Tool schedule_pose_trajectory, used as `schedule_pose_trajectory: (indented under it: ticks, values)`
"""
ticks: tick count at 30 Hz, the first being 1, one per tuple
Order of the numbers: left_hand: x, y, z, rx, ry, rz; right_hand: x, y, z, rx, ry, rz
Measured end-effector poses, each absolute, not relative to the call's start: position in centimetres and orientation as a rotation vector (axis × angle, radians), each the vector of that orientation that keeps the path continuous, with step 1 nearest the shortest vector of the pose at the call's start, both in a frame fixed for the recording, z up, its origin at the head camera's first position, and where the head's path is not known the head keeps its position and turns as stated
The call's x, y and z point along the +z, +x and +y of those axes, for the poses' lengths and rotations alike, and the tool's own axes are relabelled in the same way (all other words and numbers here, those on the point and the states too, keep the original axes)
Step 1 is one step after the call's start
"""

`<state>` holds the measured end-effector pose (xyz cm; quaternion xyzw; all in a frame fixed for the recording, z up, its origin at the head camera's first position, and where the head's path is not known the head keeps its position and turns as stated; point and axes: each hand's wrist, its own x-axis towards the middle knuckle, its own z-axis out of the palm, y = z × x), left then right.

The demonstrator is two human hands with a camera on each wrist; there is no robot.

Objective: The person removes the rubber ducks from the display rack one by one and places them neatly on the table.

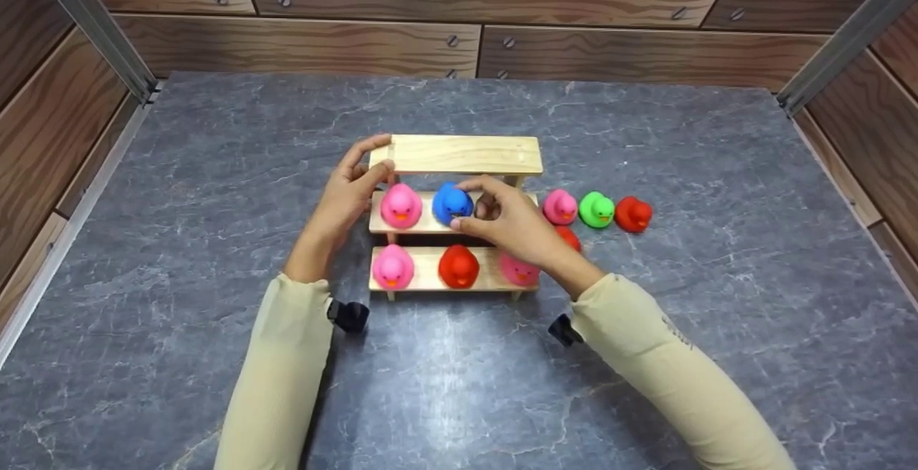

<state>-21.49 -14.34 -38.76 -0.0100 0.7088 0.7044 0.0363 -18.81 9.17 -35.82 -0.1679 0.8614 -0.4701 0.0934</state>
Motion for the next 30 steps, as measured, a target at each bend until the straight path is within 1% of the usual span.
schedule_pose_trajectory:
  ticks: [7,17,24,30]
  values:
    - [-38.9,-21.5,-14.3,2.146,-0.025,2.189,-35.6,-18.6,9.8,-1.420,-0.492,2.527]
    - [-38.7,-21.3,-14.5,2.135,-0.033,2.201,-35.3,-18.2,12.4,-1.429,-0.463,2.531]
    - [-38.8,-21.3,-14.5,2.127,-0.015,2.209,-35.3,-18.0,14.2,-1.408,-0.512,2.563]
    - [-38.8,-21.3,-14.4,2.109,-0.025,2.222,-35.0,-17.7,15.8,-1.389,-0.498,2.594]
